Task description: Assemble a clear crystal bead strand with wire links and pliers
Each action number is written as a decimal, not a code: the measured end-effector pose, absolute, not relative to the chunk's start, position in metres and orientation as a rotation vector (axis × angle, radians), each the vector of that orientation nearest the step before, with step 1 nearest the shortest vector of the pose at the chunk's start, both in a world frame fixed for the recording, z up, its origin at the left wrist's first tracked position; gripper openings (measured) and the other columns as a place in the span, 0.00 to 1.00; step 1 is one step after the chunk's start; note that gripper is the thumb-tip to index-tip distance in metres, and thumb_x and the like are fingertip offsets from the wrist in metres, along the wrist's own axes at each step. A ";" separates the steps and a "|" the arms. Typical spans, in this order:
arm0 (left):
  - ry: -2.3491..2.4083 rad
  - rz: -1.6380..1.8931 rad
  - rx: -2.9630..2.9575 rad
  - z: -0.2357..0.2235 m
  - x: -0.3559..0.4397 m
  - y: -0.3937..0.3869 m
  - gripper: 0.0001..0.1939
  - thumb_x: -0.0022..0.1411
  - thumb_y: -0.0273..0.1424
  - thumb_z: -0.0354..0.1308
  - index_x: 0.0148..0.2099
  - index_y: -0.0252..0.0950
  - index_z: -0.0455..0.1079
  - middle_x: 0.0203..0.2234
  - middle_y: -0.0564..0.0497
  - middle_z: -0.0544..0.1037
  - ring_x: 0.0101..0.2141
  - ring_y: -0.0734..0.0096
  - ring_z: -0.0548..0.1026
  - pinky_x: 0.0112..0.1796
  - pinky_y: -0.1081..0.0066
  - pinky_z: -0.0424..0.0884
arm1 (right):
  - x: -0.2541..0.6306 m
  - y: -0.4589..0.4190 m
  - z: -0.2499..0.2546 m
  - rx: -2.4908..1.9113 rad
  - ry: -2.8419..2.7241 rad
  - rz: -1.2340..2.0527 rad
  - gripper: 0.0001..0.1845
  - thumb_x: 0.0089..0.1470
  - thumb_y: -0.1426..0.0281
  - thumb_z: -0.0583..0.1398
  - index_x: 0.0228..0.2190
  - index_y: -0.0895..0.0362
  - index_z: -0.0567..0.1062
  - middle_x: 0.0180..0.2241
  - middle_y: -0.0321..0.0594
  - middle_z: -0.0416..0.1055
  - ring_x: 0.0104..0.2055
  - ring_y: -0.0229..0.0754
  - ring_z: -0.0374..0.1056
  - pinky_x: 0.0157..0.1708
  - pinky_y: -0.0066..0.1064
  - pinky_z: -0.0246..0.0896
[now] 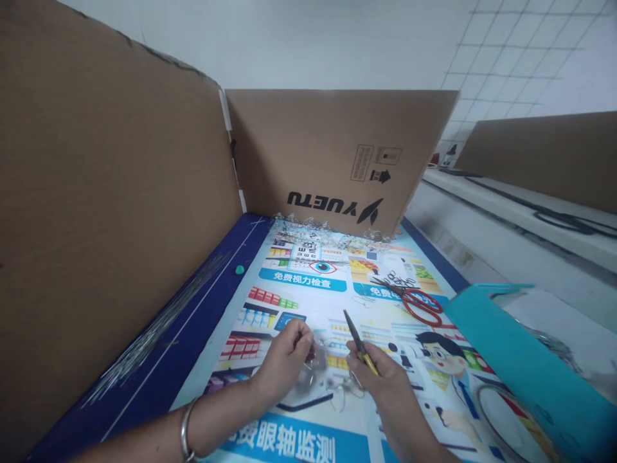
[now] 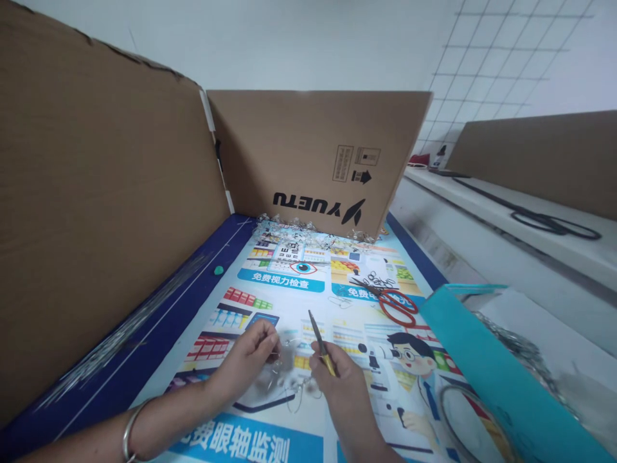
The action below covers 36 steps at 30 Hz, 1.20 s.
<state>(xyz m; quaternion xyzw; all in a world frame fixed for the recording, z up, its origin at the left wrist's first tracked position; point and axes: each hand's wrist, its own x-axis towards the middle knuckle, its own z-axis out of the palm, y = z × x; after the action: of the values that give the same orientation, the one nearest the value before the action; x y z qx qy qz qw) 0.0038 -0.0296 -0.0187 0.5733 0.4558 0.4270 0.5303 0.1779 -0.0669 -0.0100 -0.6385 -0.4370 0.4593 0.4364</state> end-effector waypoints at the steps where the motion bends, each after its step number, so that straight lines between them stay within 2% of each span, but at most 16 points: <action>1: 1.084 1.004 1.382 -0.019 0.004 -0.030 0.06 0.60 0.29 0.47 0.30 0.37 0.58 0.23 0.55 0.68 0.26 0.73 0.68 0.29 0.73 0.64 | 0.179 -0.066 -0.011 -1.599 -1.098 1.124 0.19 0.42 0.59 0.61 0.36 0.56 0.75 0.25 0.35 0.70 0.28 0.41 0.64 0.26 0.28 0.60; 4: 1.105 0.914 1.498 -0.018 0.002 -0.028 0.03 0.58 0.27 0.49 0.32 0.37 0.63 0.23 0.55 0.70 0.26 0.72 0.69 0.30 0.74 0.64 | 0.183 -0.065 -0.012 -1.627 -1.144 1.114 0.19 0.44 0.58 0.59 0.36 0.56 0.74 0.22 0.34 0.68 0.26 0.41 0.64 0.26 0.29 0.60; 10: 1.129 0.791 1.996 -0.022 -0.006 -0.025 0.10 0.59 0.27 0.49 0.35 0.40 0.73 0.29 0.52 0.75 0.32 0.68 0.71 0.34 0.73 0.63 | 0.189 -0.062 -0.014 -1.624 -1.216 1.128 0.15 0.48 0.60 0.56 0.36 0.55 0.73 0.18 0.30 0.62 0.22 0.37 0.59 0.21 0.26 0.54; 16: 1.183 0.728 2.150 -0.019 -0.010 -0.026 0.11 0.61 0.27 0.48 0.34 0.39 0.71 0.28 0.51 0.74 0.33 0.66 0.71 0.34 0.72 0.63 | 0.197 -0.054 -0.011 -1.674 -1.545 0.974 0.12 0.49 0.63 0.55 0.34 0.55 0.73 0.27 0.35 0.71 0.28 0.42 0.66 0.27 0.29 0.60; 21: 1.205 0.686 2.173 -0.017 -0.013 -0.023 0.10 0.61 0.26 0.46 0.32 0.38 0.68 0.28 0.51 0.73 0.33 0.66 0.70 0.33 0.72 0.62 | 0.215 -0.044 -0.013 -1.640 -1.982 0.469 0.13 0.51 0.64 0.55 0.38 0.55 0.71 0.38 0.43 0.70 0.40 0.47 0.65 0.39 0.36 0.61; 25: 1.217 0.686 2.148 -0.017 -0.013 -0.022 0.09 0.60 0.25 0.45 0.31 0.38 0.65 0.27 0.52 0.72 0.31 0.67 0.70 0.32 0.72 0.61 | 0.225 -0.039 -0.019 -1.611 -2.258 0.032 0.13 0.52 0.65 0.56 0.40 0.56 0.71 0.38 0.46 0.68 0.42 0.49 0.63 0.40 0.40 0.59; 28: 1.239 0.706 2.113 -0.015 -0.012 -0.023 0.09 0.61 0.25 0.44 0.31 0.38 0.64 0.26 0.52 0.70 0.29 0.68 0.69 0.30 0.72 0.60 | 0.226 -0.039 -0.019 -1.596 -2.298 -0.121 0.15 0.51 0.66 0.57 0.42 0.56 0.71 0.41 0.47 0.68 0.45 0.52 0.61 0.41 0.44 0.57; 31: 1.249 0.754 2.074 -0.013 -0.011 -0.024 0.09 0.60 0.25 0.43 0.30 0.38 0.61 0.25 0.52 0.69 0.28 0.68 0.68 0.29 0.72 0.60 | 0.228 -0.043 -0.018 -1.595 -2.217 -0.115 0.15 0.53 0.67 0.55 0.42 0.57 0.71 0.42 0.48 0.68 0.46 0.53 0.61 0.43 0.45 0.57; 33: 1.246 0.791 2.053 -0.012 -0.011 -0.024 0.09 0.60 0.24 0.43 0.29 0.38 0.60 0.25 0.52 0.68 0.29 0.68 0.68 0.30 0.71 0.61 | 0.228 -0.048 -0.020 -1.623 -2.128 -0.011 0.14 0.54 0.66 0.53 0.41 0.57 0.70 0.41 0.48 0.68 0.44 0.50 0.64 0.41 0.42 0.60; 36: 1.228 0.814 1.983 -0.014 -0.012 -0.023 0.08 0.60 0.24 0.42 0.30 0.38 0.59 0.25 0.53 0.68 0.27 0.69 0.69 0.31 0.71 0.62 | 0.224 -0.056 -0.024 -1.772 -1.982 0.257 0.14 0.54 0.63 0.52 0.41 0.55 0.68 0.37 0.44 0.71 0.35 0.45 0.69 0.31 0.34 0.66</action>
<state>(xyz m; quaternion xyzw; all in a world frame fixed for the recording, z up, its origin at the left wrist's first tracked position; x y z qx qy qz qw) -0.0115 -0.0229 -0.0143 0.7578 0.4695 0.3112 0.3293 0.2241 -0.0564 -0.0242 -0.6452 -0.7215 0.0936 0.2332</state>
